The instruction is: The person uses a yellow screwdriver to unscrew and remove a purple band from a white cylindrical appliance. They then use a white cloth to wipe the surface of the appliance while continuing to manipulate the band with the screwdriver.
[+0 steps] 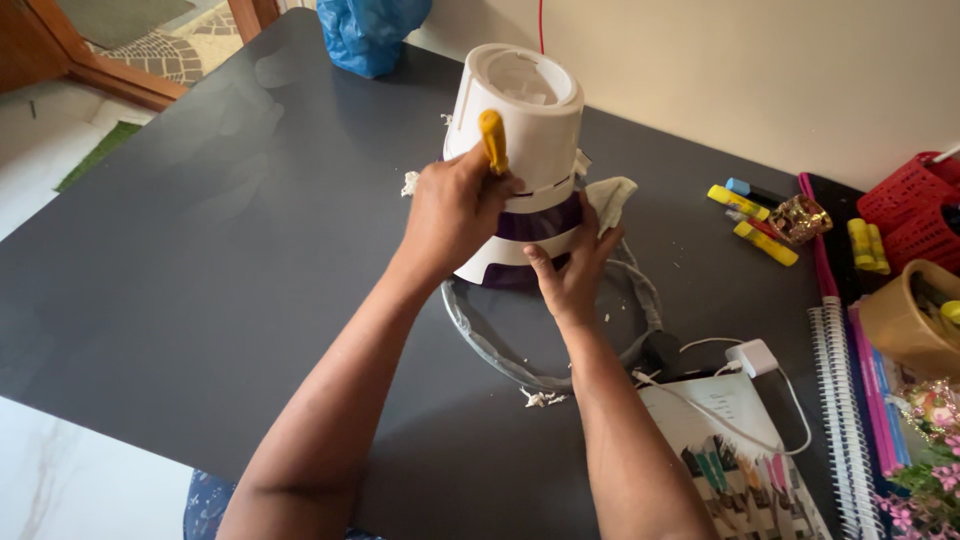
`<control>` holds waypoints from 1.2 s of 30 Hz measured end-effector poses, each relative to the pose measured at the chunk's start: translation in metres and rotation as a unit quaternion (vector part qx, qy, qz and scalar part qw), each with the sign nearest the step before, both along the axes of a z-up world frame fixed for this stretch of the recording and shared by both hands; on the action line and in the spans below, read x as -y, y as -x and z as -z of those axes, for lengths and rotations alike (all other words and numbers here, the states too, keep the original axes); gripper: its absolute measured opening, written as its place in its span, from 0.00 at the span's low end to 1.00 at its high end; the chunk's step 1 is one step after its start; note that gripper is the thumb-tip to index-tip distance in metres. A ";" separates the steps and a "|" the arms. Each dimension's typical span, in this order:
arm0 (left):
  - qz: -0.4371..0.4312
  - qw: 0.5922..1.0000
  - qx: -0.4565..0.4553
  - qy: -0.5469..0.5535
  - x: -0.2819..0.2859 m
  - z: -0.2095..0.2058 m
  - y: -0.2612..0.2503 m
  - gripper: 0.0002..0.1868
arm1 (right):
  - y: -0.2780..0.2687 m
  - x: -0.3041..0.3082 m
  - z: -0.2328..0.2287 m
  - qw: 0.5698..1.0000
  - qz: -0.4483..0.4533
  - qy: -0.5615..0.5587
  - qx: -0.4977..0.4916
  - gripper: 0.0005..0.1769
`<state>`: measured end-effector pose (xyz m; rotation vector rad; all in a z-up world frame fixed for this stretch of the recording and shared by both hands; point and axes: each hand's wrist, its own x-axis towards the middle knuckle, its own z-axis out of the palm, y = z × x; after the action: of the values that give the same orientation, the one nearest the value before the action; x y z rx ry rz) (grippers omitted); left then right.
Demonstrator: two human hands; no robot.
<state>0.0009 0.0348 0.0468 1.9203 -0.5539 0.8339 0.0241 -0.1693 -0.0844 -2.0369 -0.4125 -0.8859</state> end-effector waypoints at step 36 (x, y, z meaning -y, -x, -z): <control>-0.005 0.990 -0.033 0.138 0.025 0.021 -0.001 0.07 | -0.002 0.002 0.002 0.999 0.009 0.042 0.010 0.57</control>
<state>0.0023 0.0096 0.0257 1.6917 -0.3672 0.8053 0.0259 -0.1712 -0.0867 -2.1122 -0.4504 -0.9147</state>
